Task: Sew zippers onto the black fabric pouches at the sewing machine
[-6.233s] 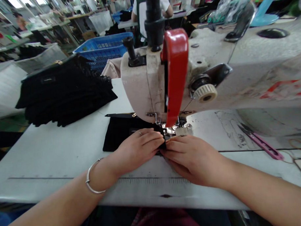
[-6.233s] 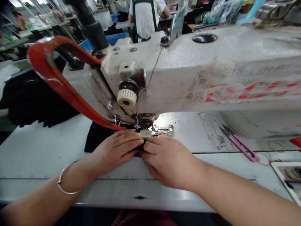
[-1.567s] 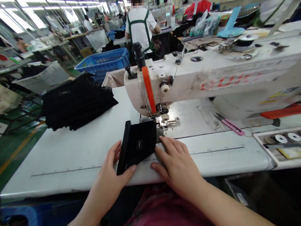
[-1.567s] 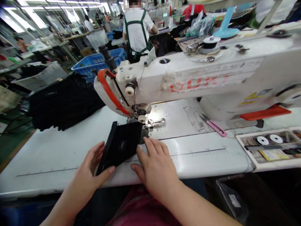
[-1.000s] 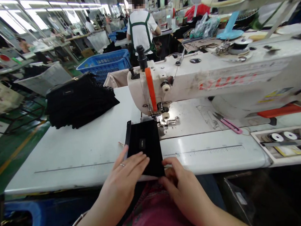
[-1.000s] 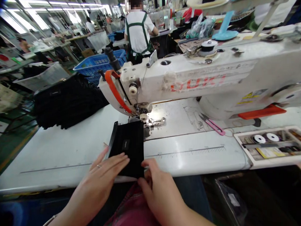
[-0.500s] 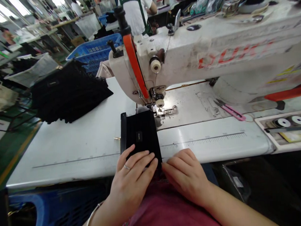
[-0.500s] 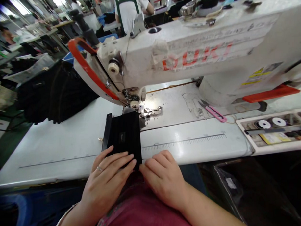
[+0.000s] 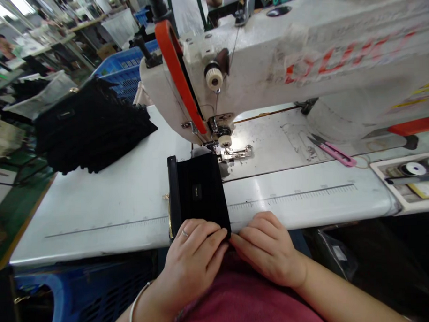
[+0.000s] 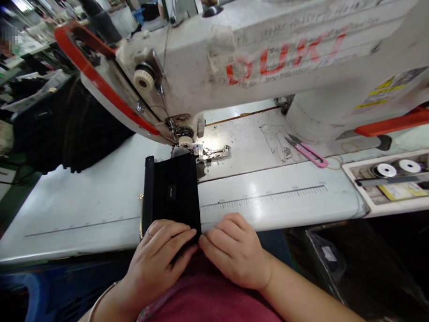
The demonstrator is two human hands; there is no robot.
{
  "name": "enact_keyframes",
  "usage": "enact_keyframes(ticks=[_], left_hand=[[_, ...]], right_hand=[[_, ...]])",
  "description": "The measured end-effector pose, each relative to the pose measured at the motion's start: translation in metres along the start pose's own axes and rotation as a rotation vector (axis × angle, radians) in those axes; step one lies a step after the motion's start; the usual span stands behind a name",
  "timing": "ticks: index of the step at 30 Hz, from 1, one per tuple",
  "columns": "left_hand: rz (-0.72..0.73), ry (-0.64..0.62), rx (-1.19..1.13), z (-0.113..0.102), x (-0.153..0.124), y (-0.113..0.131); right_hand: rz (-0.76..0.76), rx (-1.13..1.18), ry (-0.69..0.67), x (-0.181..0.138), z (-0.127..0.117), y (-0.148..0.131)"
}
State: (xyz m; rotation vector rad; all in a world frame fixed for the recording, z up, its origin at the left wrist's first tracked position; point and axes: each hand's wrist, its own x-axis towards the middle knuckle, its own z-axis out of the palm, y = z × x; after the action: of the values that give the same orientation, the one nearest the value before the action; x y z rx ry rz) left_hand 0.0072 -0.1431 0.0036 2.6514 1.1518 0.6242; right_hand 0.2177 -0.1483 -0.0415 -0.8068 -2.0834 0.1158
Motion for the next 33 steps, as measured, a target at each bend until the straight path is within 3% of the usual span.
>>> enact_keyframes(ticks=[11,24,33], left_hand=[[0.081,0.055,-0.004,0.007,-0.010,-0.010],[0.039,-0.148,0.035,-0.002,-0.007,-0.010],[0.012,-0.148,-0.018,-0.004,0.001,-0.008]], right_hand=[[0.079,0.011,-0.034,0.002,-0.007,-0.002],[0.053,0.050,-0.024,0.005,-0.003,0.001],[0.040,0.018,-0.001,0.003,0.000,0.001]])
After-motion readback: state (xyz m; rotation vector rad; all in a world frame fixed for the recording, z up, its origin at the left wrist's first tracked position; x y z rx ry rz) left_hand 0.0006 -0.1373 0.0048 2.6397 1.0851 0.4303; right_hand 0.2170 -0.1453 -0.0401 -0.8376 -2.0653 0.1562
